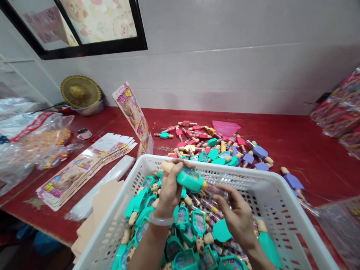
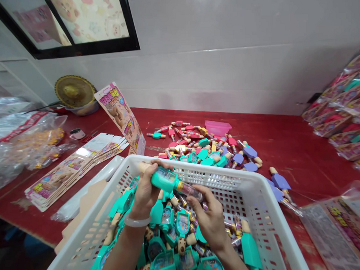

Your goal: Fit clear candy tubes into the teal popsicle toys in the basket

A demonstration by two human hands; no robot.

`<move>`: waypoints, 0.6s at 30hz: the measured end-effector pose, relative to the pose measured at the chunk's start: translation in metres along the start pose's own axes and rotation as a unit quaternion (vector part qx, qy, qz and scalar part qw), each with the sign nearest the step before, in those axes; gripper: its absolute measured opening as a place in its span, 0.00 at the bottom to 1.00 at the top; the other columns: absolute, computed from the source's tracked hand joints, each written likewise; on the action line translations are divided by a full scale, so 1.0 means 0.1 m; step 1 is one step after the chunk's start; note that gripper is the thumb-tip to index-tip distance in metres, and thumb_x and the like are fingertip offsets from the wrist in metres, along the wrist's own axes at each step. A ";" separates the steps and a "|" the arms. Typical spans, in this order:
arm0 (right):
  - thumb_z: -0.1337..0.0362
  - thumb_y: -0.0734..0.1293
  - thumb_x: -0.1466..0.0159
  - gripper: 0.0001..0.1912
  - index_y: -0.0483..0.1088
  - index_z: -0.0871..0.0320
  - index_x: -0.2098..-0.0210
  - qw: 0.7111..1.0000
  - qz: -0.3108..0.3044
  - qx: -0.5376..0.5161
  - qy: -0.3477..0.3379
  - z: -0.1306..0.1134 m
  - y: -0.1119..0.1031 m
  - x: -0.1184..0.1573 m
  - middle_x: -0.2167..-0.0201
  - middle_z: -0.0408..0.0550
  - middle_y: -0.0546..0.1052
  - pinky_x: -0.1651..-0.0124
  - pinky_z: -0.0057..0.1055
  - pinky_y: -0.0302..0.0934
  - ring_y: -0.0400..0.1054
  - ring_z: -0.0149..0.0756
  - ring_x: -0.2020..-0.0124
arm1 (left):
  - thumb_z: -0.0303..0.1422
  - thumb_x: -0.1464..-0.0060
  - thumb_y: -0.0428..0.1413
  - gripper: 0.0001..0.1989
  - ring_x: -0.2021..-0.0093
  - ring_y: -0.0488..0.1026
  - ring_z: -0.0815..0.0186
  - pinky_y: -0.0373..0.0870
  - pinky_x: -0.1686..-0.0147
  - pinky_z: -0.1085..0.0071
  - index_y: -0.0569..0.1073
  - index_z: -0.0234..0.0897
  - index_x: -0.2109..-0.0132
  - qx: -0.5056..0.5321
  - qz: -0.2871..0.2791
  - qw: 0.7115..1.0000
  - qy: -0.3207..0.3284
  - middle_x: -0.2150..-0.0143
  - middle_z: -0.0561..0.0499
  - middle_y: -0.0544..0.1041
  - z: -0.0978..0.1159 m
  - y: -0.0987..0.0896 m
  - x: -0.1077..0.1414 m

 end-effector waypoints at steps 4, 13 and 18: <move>0.68 0.67 0.34 0.10 0.71 0.54 0.53 0.982 0.067 0.062 -0.164 -0.12 -0.03 -0.01 0.60 0.49 0.74 0.57 0.34 0.67 0.71 0.40 0.59 | 0.37 0.54 0.66 0.17 0.64 0.77 0.66 0.73 0.60 0.70 0.71 0.35 0.61 0.054 0.040 0.998 -0.014 0.66 0.52 0.78 -0.04 0.00 -0.01; 0.62 0.65 0.30 0.07 0.69 0.55 0.54 0.998 -0.046 0.014 -0.029 -0.02 -0.01 -0.04 0.65 0.45 0.73 0.64 0.27 0.65 0.70 0.35 0.66 | 0.36 0.52 0.66 0.14 0.62 0.77 0.65 0.72 0.58 0.70 0.71 0.35 0.62 0.023 0.025 0.999 0.015 0.65 0.52 0.78 -0.05 0.02 0.00; 0.72 0.63 0.31 0.11 0.67 0.55 0.51 0.969 0.025 0.140 -0.201 -0.21 -0.19 -0.26 0.54 0.50 0.72 0.48 0.34 0.62 0.69 0.39 0.52 | 0.40 0.56 0.69 0.25 0.60 0.76 0.64 0.71 0.61 0.74 0.73 0.35 0.53 -0.039 0.013 0.999 -0.018 0.60 0.50 0.78 -0.02 0.00 -0.09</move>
Point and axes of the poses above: each hand's wrist, its own x-axis away from the middle knuckle, its own y-axis out of the palm, z = x × y, the point moved 3 cm from there along -x, towards the middle knuckle
